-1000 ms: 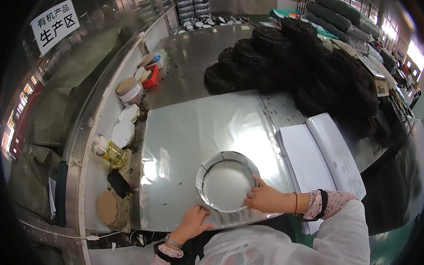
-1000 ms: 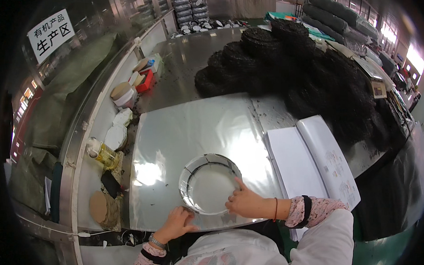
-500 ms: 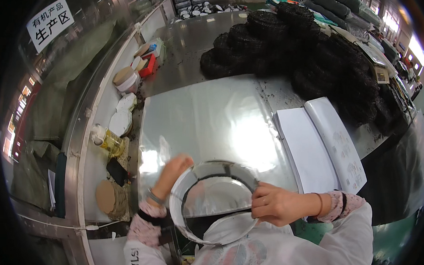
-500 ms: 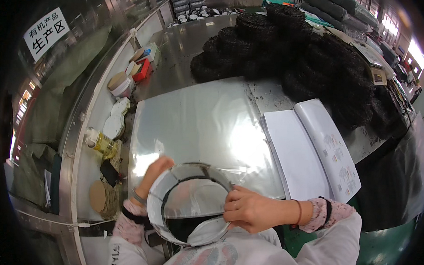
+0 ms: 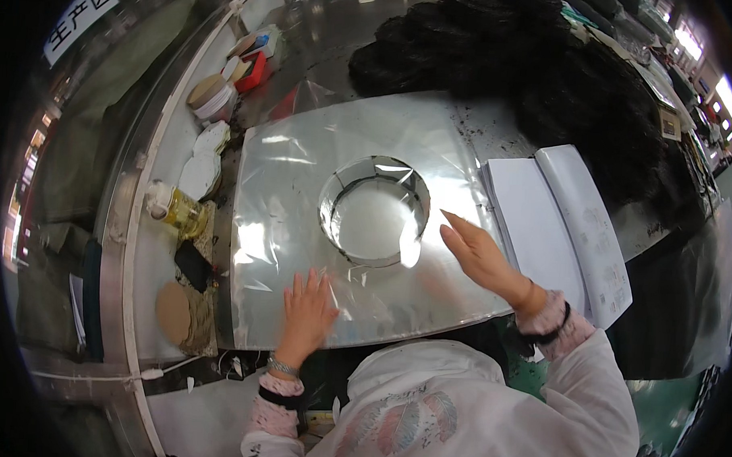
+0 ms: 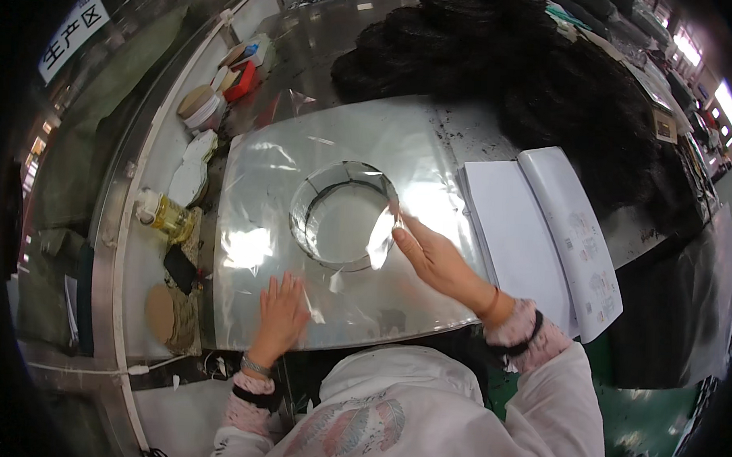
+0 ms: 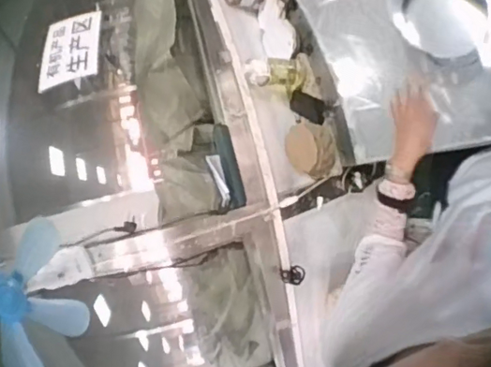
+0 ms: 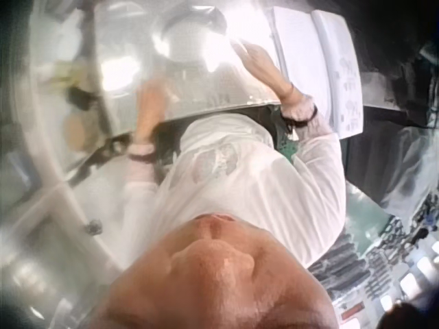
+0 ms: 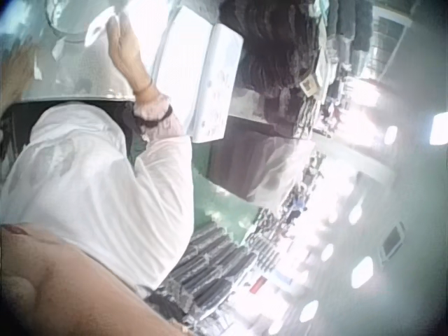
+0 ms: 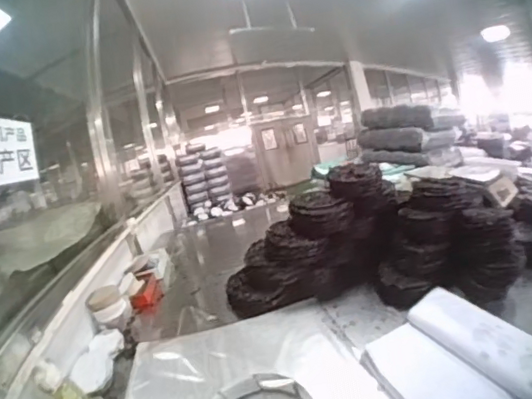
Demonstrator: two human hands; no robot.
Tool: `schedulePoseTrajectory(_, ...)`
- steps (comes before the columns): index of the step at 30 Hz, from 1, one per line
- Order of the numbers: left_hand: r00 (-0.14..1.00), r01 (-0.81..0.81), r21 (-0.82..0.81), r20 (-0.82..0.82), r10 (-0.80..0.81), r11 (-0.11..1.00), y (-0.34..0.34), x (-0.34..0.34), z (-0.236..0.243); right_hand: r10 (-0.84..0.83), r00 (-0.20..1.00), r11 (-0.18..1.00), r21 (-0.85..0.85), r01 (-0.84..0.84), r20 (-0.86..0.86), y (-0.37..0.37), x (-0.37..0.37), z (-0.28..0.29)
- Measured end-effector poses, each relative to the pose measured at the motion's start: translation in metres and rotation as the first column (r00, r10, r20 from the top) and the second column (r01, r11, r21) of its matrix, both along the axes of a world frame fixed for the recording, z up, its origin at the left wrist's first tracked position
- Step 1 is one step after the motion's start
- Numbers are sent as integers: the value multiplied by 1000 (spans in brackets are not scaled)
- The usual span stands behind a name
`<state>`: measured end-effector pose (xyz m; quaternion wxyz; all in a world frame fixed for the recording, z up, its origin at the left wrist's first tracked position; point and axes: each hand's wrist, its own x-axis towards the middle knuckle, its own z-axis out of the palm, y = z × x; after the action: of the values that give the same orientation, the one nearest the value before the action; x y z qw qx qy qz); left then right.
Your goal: The person repeatedly places a dark, round food item into a metal ring mold on a stainless steel table, presses it down, wraps it in plastic film, and applies a round paper label. The process is repeated multiple times with new items and fresh plastic film.
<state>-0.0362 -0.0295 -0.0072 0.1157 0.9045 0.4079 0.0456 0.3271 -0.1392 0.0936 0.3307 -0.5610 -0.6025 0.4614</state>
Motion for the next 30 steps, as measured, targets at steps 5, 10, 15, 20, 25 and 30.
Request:
schedulePoseTrajectory(5, 1000, 18, -262, -6, -20, 965, -55, -15, 23, -63, 394, 996, 80, -25, 917, -72, 23, -117)
schedulePoseTrajectory(10, 997, -54, -393, 25, 69, 918, -60, -40, 35, -312, 774, 950, 164, 266, 552, -36, 189, -53)
schedulePoseTrajectory(15, 983, 168, -361, -8, -184, 917, -18, -40, 47, -628, -475, 500, 787, 361, 617, 1, 427, 58)
schedulePoseTrajectory(20, 894, -63, -778, 234, 382, 625, -28, -11, 69, -298, -473, 567, 553, 611, 829, -2, 490, 67)
schedulePoseTrajectory(25, 904, 2, -755, 283, 322, 656, -31, 7, 81, -306, -597, 604, 636, 481, 742, -11, 502, 2)
schedulePoseTrajectory(30, 930, -80, -740, 186, 318, 668, -30, 22, 106, -404, -636, 565, 726, 392, 658, -17, 540, -19)
